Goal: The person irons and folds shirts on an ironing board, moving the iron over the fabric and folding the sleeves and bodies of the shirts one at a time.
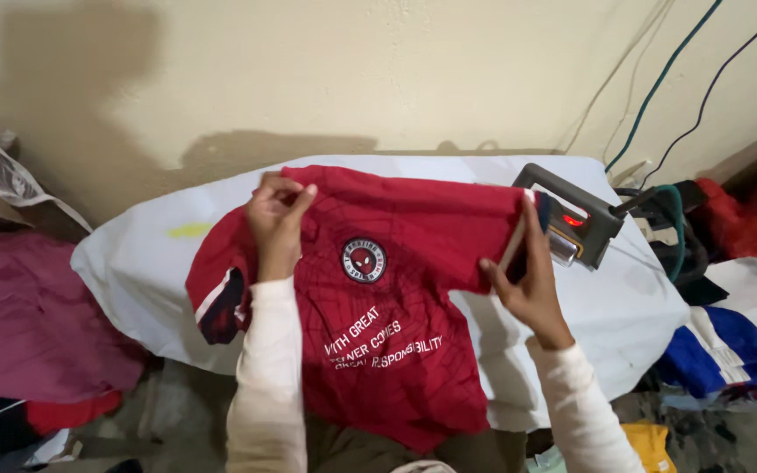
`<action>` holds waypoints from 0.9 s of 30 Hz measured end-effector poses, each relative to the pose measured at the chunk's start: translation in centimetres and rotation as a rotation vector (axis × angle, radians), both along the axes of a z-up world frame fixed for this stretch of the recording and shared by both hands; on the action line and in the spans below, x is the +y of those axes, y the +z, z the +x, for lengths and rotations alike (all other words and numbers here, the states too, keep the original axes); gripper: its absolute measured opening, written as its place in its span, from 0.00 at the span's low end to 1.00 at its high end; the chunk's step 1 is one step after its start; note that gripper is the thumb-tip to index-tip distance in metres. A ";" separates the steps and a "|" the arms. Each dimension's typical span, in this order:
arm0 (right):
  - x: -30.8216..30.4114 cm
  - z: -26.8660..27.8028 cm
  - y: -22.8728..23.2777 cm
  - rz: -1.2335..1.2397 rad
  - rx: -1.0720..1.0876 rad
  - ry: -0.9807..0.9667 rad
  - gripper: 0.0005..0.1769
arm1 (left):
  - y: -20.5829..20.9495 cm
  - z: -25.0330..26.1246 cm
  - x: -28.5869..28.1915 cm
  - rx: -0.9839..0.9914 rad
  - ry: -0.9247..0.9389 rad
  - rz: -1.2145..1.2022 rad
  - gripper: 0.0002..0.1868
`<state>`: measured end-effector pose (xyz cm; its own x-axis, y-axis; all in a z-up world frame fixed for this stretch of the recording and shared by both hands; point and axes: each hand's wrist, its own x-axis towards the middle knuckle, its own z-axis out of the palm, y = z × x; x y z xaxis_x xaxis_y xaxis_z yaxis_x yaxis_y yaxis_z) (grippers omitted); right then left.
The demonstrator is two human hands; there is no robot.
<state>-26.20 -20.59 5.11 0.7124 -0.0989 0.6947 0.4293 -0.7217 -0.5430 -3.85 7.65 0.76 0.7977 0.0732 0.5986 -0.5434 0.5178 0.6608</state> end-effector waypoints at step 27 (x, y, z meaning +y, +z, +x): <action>-5.0 7.4 -5.3 0.134 0.402 -0.115 0.42 | -3.4 6.5 -15.2 -0.336 0.125 1.542 0.11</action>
<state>-18.84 -25.63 -0.17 0.9028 -0.2635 0.3399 0.0858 -0.6640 -0.7428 2.69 -7.54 -2.64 0.6550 -0.6946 0.2976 -0.7530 -0.5669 0.3342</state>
